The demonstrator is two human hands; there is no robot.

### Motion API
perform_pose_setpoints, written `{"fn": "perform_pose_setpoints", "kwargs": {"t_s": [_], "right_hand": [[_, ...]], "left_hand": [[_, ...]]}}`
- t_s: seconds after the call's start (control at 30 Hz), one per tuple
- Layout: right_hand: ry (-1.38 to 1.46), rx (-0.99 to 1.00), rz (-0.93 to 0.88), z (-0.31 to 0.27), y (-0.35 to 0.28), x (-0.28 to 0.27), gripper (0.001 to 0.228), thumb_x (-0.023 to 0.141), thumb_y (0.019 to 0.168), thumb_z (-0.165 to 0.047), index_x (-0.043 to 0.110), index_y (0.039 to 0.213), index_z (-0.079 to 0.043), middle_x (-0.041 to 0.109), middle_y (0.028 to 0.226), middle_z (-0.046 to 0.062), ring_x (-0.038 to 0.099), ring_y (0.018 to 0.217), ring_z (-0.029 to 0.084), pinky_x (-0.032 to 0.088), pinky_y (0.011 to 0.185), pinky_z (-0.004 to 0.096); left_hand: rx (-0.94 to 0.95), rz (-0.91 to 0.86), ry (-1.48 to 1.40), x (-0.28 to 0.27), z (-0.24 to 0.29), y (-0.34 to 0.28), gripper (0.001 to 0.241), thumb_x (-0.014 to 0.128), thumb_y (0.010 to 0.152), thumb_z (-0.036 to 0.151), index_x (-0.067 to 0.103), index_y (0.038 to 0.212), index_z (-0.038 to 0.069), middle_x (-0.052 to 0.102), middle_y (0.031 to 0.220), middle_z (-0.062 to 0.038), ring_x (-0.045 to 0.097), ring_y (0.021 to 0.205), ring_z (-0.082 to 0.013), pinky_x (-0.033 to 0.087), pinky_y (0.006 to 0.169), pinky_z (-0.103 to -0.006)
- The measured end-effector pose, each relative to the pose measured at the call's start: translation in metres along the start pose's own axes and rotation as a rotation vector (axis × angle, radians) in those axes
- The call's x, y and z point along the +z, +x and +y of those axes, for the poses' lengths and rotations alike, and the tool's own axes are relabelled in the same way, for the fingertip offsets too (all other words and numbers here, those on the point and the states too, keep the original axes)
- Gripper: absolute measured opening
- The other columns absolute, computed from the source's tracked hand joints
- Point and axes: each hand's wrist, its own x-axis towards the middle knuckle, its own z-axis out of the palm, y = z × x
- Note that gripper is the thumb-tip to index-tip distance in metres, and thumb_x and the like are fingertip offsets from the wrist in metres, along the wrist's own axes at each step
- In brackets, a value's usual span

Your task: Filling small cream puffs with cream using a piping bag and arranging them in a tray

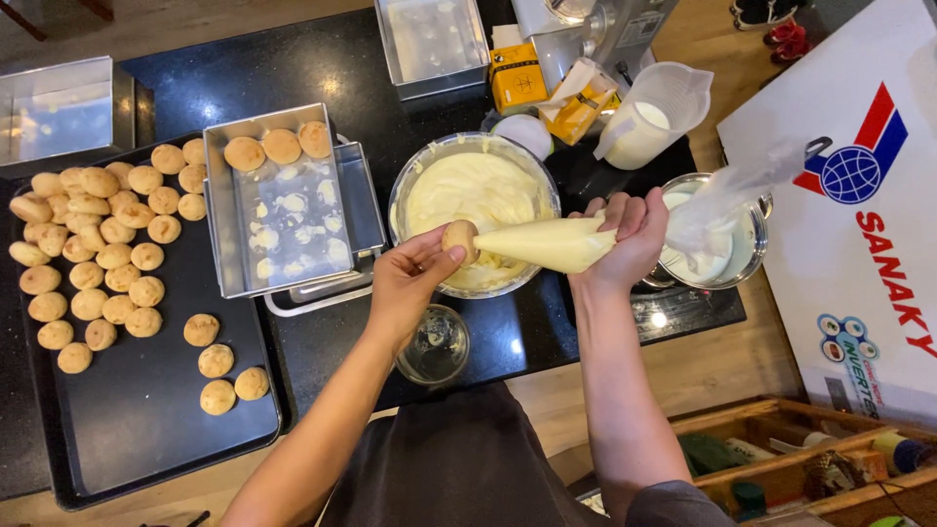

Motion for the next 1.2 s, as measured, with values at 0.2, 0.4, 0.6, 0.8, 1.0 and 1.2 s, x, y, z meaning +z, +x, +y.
{"fn": "perform_pose_setpoints", "kwargs": {"t_s": [0.2,0.4,0.6,0.8,1.0,1.2], "right_hand": [[-0.025,0.024,-0.012,-0.003,0.003,0.000,0.057,0.047,0.105,-0.034,0.025,0.056,-0.017,0.033,0.052,0.001,0.032,0.051,0.019,0.031,0.050,0.036],[-0.016,-0.017,0.040,-0.001,0.011,-0.014,0.056,0.049,0.104,-0.032,0.025,0.056,-0.018,0.033,0.052,0.002,0.031,0.051,0.018,0.033,0.054,0.034],[-0.005,-0.100,0.110,-0.001,0.019,-0.030,0.052,0.050,0.104,-0.031,0.028,0.058,-0.017,0.032,0.055,0.002,0.030,0.054,0.018,0.037,0.063,0.033],[-0.012,-0.124,0.137,-0.006,0.019,-0.029,0.051,0.051,0.103,-0.030,0.030,0.058,-0.017,0.034,0.057,0.003,0.034,0.057,0.019,0.040,0.065,0.034],[-0.014,-0.139,0.141,-0.016,0.017,-0.028,0.052,0.052,0.103,-0.031,0.030,0.058,-0.016,0.035,0.057,0.004,0.035,0.057,0.019,0.039,0.062,0.033],[-0.001,-0.253,0.129,-0.033,0.019,-0.035,0.051,0.051,0.104,-0.030,0.029,0.060,-0.017,0.032,0.056,0.002,0.032,0.055,0.017,0.034,0.059,0.033]], "left_hand": [[-0.038,0.011,0.024,0.000,-0.004,0.006,0.042,0.078,0.088,0.009,0.069,0.128,-0.002,0.077,0.113,-0.012,0.072,0.099,-0.0128,0.057,0.091,-0.0267],[-0.040,-0.014,0.036,0.001,-0.003,0.007,0.044,0.078,0.088,0.010,0.068,0.128,-0.003,0.077,0.113,-0.011,0.072,0.100,-0.0127,0.057,0.092,-0.0262],[-0.041,-0.074,0.120,0.004,-0.002,0.019,0.043,0.081,0.085,0.008,0.068,0.123,-0.004,0.077,0.107,-0.011,0.072,0.095,-0.0123,0.058,0.086,-0.0253],[-0.047,-0.128,0.260,0.009,0.003,0.030,0.049,0.085,0.080,0.011,0.066,0.123,-0.002,0.077,0.100,-0.010,0.071,0.087,-0.0106,0.059,0.081,-0.0256],[-0.035,-0.194,0.320,0.004,-0.009,0.045,0.048,0.085,0.081,0.012,0.068,0.124,-0.003,0.076,0.099,-0.008,0.069,0.086,-0.0091,0.057,0.080,-0.0238],[-0.019,-0.229,0.381,0.006,-0.010,0.048,0.048,0.085,0.080,0.012,0.068,0.124,-0.001,0.076,0.103,-0.010,0.070,0.089,-0.0105,0.057,0.082,-0.0271]]}}
